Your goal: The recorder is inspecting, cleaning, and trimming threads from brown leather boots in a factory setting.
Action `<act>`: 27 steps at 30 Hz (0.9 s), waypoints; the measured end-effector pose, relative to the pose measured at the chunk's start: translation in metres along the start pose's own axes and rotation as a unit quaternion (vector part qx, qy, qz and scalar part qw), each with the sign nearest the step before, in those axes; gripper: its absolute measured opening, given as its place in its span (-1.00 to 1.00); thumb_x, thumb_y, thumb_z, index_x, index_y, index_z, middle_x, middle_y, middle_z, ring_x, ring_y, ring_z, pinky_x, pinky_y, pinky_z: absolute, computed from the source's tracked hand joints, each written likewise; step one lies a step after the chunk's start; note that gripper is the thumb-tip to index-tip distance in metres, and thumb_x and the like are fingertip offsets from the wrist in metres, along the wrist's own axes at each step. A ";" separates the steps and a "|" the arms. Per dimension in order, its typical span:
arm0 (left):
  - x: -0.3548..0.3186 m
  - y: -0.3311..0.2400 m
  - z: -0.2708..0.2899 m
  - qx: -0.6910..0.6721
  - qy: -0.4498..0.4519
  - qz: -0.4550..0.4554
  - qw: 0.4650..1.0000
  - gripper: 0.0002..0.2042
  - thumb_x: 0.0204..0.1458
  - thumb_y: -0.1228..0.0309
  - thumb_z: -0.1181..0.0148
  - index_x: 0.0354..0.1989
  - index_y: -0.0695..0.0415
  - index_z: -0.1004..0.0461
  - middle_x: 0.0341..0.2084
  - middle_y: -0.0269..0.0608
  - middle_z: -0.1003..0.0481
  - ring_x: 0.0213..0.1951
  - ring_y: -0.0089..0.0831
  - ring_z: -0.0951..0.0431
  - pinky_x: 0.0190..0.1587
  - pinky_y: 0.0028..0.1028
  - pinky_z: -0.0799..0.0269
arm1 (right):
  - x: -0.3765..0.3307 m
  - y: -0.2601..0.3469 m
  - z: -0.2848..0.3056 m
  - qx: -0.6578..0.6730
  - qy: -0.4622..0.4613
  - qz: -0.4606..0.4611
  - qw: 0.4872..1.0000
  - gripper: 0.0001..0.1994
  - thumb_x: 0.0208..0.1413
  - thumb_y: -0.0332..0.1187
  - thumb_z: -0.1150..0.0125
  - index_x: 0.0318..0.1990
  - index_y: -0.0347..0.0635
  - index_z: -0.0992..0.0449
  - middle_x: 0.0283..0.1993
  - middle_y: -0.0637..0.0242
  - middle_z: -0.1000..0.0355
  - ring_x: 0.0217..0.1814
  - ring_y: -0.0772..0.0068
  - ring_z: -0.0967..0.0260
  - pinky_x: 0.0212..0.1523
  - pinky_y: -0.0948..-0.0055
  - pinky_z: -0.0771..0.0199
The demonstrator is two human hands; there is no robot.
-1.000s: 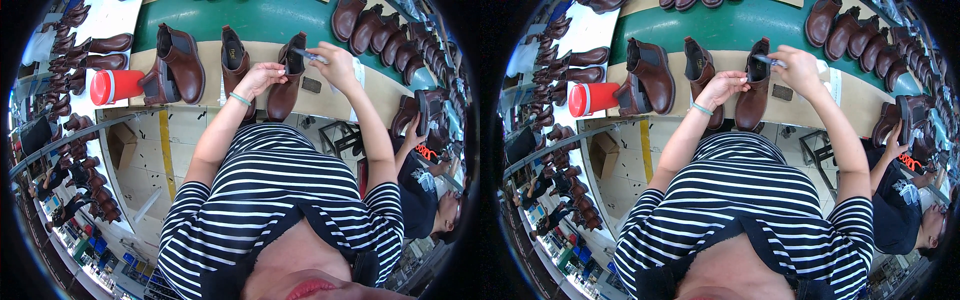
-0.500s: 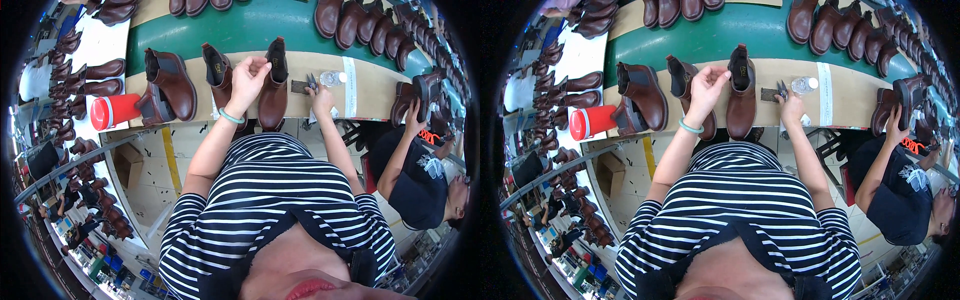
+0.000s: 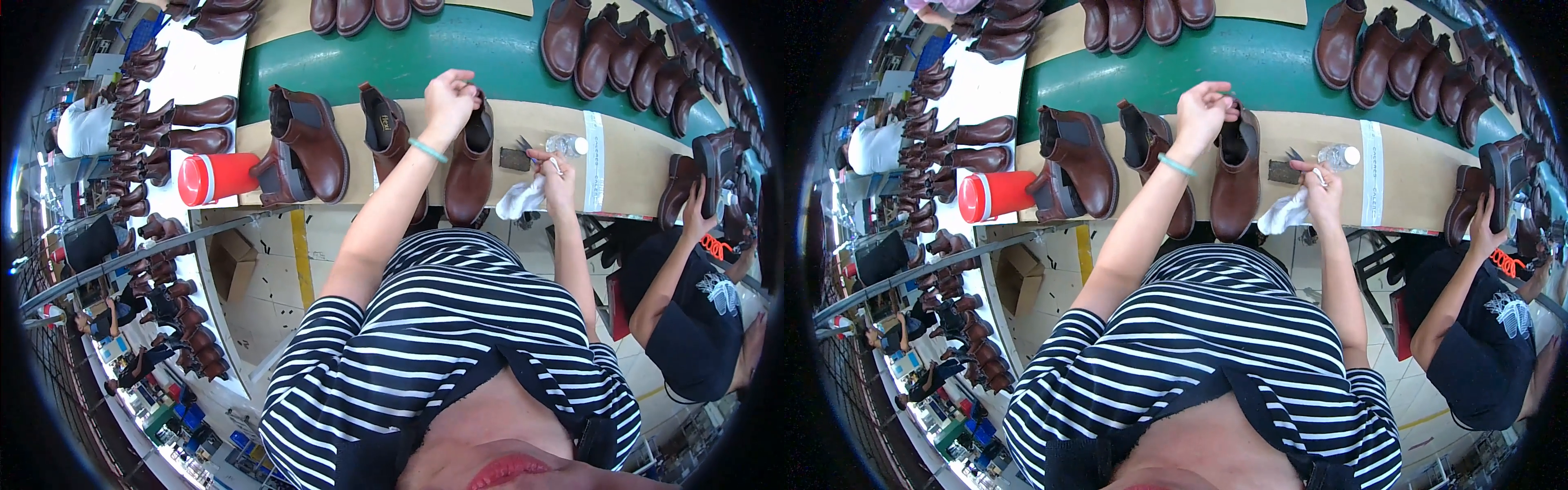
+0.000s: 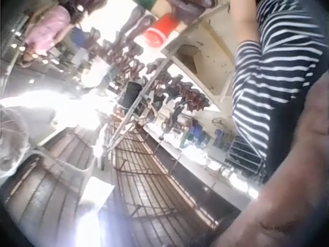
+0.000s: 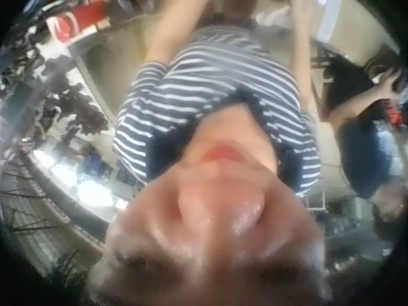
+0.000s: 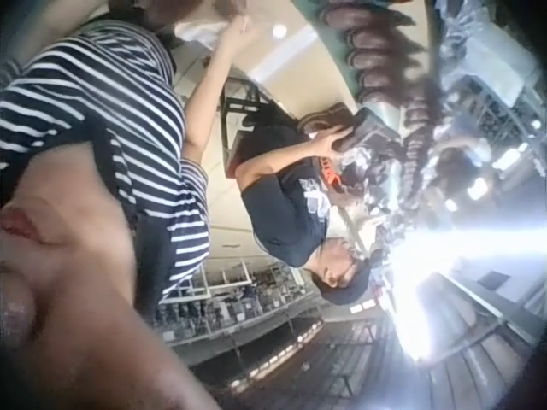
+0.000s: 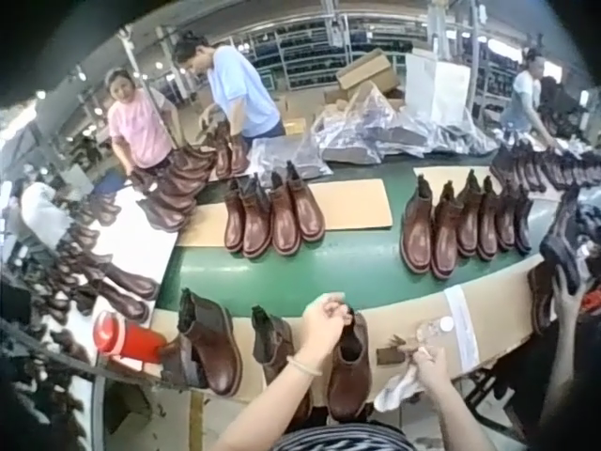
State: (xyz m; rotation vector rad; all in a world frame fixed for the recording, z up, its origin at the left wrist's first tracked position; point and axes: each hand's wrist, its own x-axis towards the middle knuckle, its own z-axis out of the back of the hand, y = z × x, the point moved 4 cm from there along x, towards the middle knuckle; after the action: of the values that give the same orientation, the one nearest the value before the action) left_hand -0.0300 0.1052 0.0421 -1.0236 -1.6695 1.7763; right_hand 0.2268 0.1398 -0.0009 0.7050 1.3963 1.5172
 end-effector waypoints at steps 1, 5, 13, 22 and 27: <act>-0.005 0.002 0.004 0.002 0.001 0.001 1.000 -0.81 0.04 0.69 -0.06 -0.16 0.40 -0.45 -0.48 -0.12 -0.50 -0.47 -0.41 -0.59 -0.42 -0.48 -0.58 | -0.003 -0.002 -0.006 0.167 0.057 -0.155 0.972 -0.70 -0.05 -0.55 -0.05 -0.13 -0.29 -0.58 -0.40 0.34 -0.41 -0.46 0.54 -0.30 -0.44 0.60 -0.32; -0.026 0.005 0.020 -0.145 0.016 -0.039 0.988 -0.65 0.07 0.75 0.04 0.06 0.31 -0.29 -0.40 -0.15 -0.47 -0.38 -0.42 -0.57 -0.28 -0.47 -0.58 | -0.002 0.043 -0.019 0.209 0.111 -0.152 0.960 -0.67 -0.05 -0.59 -0.23 -0.05 -0.36 -0.51 -0.36 0.28 -0.52 -0.44 0.59 -0.41 -0.41 0.65 -0.40; -0.058 -0.016 0.029 -0.146 0.038 -0.092 0.984 -0.46 0.11 0.72 0.05 0.27 0.21 0.01 -0.35 -0.08 -0.50 -0.30 -0.39 -0.58 -0.15 -0.45 -0.55 | 0.050 0.120 -0.070 0.064 0.198 0.019 0.978 -0.83 -0.04 -0.47 -0.30 -0.26 -0.32 -0.56 -0.33 0.33 -0.49 -0.27 0.57 -0.41 -0.23 0.56 -0.41; -0.060 -0.009 0.036 -0.051 -0.002 -0.124 0.991 -0.42 0.12 0.68 0.01 0.31 0.20 0.06 -0.31 -0.04 -0.52 -0.23 -0.38 -0.56 -0.11 -0.44 -0.54 | 0.064 0.113 -0.113 -0.087 0.212 0.130 0.965 -0.87 0.00 -0.47 -0.26 -0.29 -0.31 -0.56 -0.37 0.38 -0.46 -0.33 0.61 -0.37 -0.29 0.56 -0.39; -0.039 -0.008 0.034 -0.105 0.052 -0.096 0.989 -0.40 0.09 0.72 0.01 0.31 0.17 0.01 -0.24 -0.07 -0.49 -0.23 -0.44 -0.54 -0.17 -0.51 -0.52 | 0.059 0.109 -0.073 0.088 0.168 -0.081 0.978 -0.87 0.02 -0.47 -0.28 -0.26 -0.25 -0.55 -0.38 0.43 -0.48 -0.36 0.68 -0.37 -0.35 0.64 -0.36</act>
State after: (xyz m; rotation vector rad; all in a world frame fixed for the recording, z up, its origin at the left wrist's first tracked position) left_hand -0.0352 0.0551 0.0564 -0.9877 -1.8505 1.4256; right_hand 0.1122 0.1693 0.0801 0.4373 1.8138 1.4415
